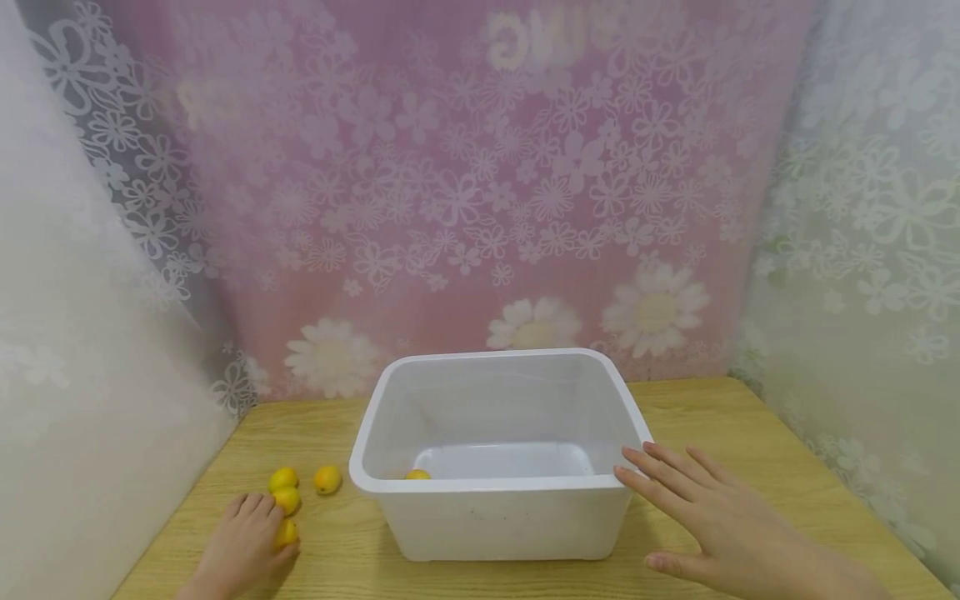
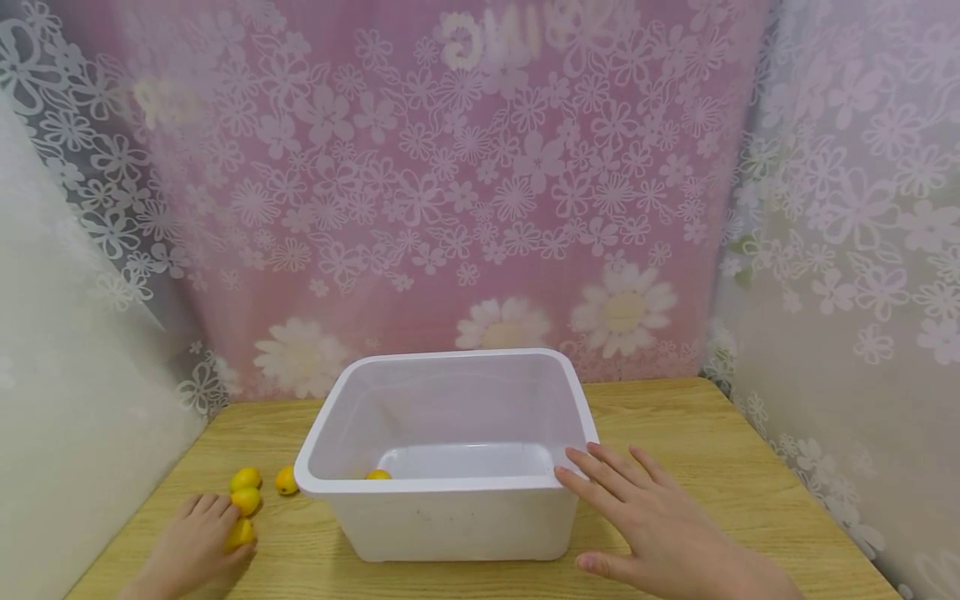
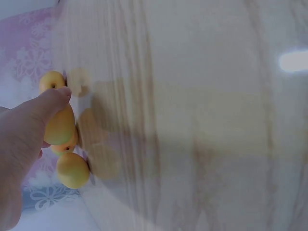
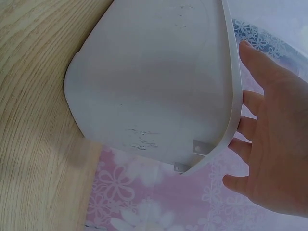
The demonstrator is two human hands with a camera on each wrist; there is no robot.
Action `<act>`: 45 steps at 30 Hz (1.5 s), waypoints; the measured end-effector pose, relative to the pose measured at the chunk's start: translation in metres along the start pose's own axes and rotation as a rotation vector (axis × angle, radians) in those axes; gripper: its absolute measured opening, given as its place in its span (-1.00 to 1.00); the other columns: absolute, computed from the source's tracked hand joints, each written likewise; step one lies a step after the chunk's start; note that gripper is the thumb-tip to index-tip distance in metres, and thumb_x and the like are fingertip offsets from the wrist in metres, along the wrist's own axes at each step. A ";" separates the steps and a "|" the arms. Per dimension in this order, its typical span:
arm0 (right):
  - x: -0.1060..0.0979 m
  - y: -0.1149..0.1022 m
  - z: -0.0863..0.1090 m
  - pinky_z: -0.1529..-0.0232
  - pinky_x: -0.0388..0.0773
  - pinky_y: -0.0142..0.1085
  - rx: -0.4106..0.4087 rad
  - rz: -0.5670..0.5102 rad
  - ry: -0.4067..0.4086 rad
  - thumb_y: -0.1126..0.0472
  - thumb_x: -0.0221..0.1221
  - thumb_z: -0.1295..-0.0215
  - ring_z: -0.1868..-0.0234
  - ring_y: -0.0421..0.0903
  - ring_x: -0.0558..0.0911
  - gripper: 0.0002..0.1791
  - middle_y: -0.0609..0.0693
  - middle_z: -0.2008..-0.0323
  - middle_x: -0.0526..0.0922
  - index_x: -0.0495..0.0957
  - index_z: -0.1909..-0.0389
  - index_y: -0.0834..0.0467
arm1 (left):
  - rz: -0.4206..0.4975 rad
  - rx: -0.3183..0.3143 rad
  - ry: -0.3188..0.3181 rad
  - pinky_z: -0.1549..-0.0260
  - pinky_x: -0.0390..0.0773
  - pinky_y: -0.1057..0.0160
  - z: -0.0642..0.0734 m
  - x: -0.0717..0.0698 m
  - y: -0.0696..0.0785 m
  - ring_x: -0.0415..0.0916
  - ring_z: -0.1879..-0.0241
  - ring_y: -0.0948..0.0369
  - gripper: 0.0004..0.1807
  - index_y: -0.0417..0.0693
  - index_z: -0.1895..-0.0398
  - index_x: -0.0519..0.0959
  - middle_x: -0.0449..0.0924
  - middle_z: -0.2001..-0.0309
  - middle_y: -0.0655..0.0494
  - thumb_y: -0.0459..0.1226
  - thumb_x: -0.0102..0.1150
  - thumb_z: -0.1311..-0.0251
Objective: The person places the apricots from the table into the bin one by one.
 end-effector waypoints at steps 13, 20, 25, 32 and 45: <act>0.000 0.000 0.001 -0.38 -0.42 -0.39 0.007 -0.004 -0.006 -0.28 0.20 -0.04 -0.46 -0.23 -0.16 -0.09 -0.07 -0.41 0.14 0.19 -0.38 0.05 | -0.006 0.075 0.179 0.16 0.45 -0.05 -0.027 -0.018 0.002 0.44 0.33 -0.01 -0.45 -0.18 0.47 0.48 0.43 0.45 0.01 0.02 0.48 0.42; -0.001 -0.001 0.000 -0.37 -0.45 -0.41 0.012 -0.021 -0.020 -0.28 0.21 -0.04 -0.46 -0.23 -0.17 -0.09 -0.08 -0.41 0.13 0.19 -0.38 0.04 | 0.002 0.064 0.163 0.14 0.46 -0.06 -0.042 -0.029 0.004 0.45 0.34 -0.01 -0.52 -0.14 0.51 0.45 0.43 0.47 0.03 -0.01 0.45 0.34; -0.001 -0.001 -0.001 -0.38 -0.43 -0.40 0.009 -0.020 -0.016 -0.28 0.20 -0.05 -0.46 -0.21 -0.16 -0.09 -0.09 -0.41 0.14 0.19 -0.38 0.04 | 0.035 0.022 0.129 0.12 0.45 -0.08 -0.059 -0.043 0.003 0.47 0.29 -0.04 -0.55 -0.15 0.48 0.46 0.47 0.43 0.00 -0.04 0.44 0.26; -0.001 -0.002 -0.001 -0.38 -0.41 -0.39 -0.002 -0.017 -0.005 -0.27 0.22 -0.03 -0.46 -0.21 -0.14 -0.09 -0.06 -0.39 0.18 0.21 -0.37 0.06 | 0.040 0.014 0.126 0.12 0.46 -0.07 -0.084 -0.066 0.003 0.47 0.23 -0.08 -0.52 -0.20 0.39 0.50 0.53 0.34 -0.08 -0.02 0.44 0.21; -0.003 0.000 -0.001 -0.38 -0.42 -0.41 0.032 -0.054 -0.018 -0.25 0.25 -0.02 -0.45 -0.22 -0.12 -0.09 0.01 -0.35 0.27 0.22 -0.37 0.07 | 0.050 0.032 0.150 0.12 0.40 -0.04 -0.133 -0.100 0.009 0.41 0.24 -0.05 -0.59 -0.19 0.37 0.51 0.50 0.36 -0.05 -0.04 0.35 0.07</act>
Point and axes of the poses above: each hand's wrist, its own z-axis away from the middle knuckle, its own x-axis out of the palm, y = z × x, the point moved 6 cm from there along -z, towards the middle knuckle
